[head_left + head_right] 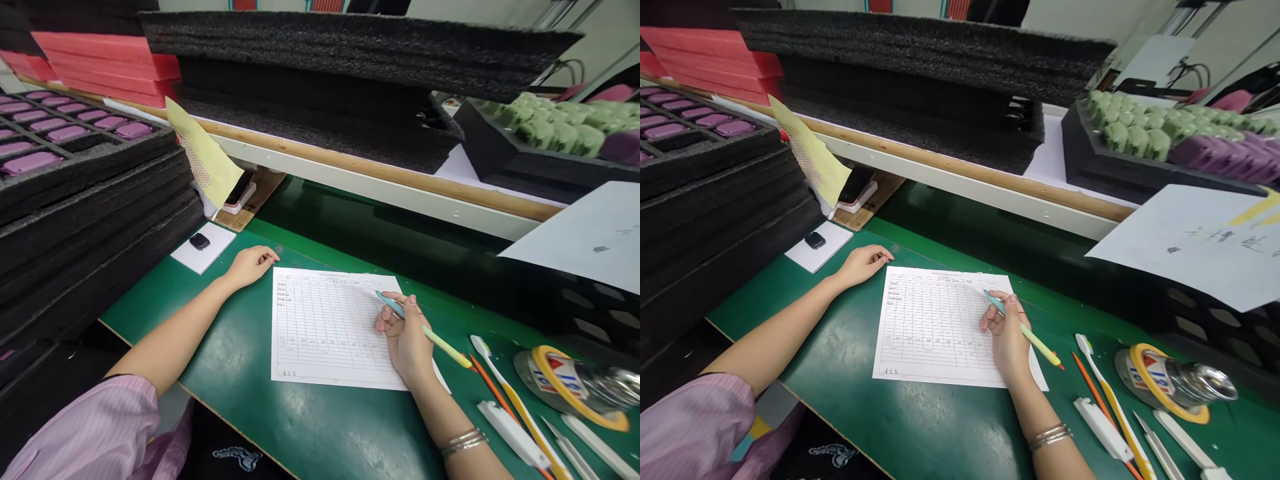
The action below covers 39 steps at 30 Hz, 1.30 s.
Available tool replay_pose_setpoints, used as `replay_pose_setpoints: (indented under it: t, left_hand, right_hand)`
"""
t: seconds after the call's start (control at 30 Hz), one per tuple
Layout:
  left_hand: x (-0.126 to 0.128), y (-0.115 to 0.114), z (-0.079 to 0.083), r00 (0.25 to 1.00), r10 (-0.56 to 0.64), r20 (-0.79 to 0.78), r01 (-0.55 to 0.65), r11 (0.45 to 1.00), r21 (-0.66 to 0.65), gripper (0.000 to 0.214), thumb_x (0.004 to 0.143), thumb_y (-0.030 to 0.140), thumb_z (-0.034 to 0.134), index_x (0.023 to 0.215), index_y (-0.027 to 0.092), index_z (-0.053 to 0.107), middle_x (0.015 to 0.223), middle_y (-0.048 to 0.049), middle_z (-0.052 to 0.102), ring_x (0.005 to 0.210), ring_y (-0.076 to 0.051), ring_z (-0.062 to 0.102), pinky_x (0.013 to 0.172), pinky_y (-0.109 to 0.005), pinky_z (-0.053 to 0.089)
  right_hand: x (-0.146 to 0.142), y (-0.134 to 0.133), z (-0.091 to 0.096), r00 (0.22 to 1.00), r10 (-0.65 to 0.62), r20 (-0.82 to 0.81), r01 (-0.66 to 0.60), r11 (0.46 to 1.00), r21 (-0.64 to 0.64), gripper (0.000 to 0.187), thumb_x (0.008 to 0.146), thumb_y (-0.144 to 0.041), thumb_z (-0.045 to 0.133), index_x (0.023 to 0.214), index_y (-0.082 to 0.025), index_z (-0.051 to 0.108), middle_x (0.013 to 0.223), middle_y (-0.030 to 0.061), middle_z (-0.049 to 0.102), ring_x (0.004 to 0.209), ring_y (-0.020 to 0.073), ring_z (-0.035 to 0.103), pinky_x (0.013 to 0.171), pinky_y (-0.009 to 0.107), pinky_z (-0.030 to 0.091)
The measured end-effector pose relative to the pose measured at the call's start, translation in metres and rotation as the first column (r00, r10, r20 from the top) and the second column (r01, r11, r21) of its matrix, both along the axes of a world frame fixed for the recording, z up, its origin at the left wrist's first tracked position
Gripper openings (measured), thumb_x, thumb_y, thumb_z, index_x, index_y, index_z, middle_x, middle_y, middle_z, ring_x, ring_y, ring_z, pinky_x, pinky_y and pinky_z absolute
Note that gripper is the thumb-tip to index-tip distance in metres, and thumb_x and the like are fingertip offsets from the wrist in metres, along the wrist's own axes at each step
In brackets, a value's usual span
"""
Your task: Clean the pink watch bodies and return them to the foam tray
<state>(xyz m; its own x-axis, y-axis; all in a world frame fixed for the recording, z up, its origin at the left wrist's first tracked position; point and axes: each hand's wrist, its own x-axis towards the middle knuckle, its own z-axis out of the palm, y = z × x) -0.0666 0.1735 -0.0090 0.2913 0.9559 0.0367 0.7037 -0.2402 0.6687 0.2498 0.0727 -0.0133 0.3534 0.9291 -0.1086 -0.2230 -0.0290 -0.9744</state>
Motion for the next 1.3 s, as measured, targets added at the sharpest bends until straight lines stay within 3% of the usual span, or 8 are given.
replay_pose_setpoints:
  t: [0.57, 1.3]
  left_hand:
    - [0.0007, -0.0057, -0.0004, 1.000, -0.005, -0.020, 0.006, 1.000, 0.025, 0.024, 0.100, 0.037, 0.059, 0.105, 0.015, 0.068, 0.099, -0.0045, 0.070, 0.083, -0.015, 0.067, 0.081, -0.036, 0.058]
    - [0.0006, -0.0057, 0.0008, 0.999, -0.009, -0.036, 0.010, 1.000, 0.028, 0.023, 0.100, 0.036, 0.058, 0.105, 0.016, 0.068, 0.100, -0.0045, 0.070, 0.083, -0.015, 0.067, 0.081, -0.036, 0.058]
  right_hand:
    - [0.0008, -0.0005, -0.0011, 1.000, -0.007, -0.016, 0.006, 0.998, -0.066, 0.059, 0.060, -0.068, 0.085, 0.090, -0.020, 0.069, 0.057, -0.0072, 0.050, 0.046, 0.0077, 0.047, 0.043, 0.020, 0.040]
    - [0.0021, -0.0008, -0.0033, 1.000, 0.024, 0.018, -0.022, 0.998, -0.065, 0.055, 0.064, -0.068, 0.083, 0.090, -0.021, 0.071, 0.058, -0.0065, 0.050, 0.047, 0.0082, 0.047, 0.044, 0.022, 0.040]
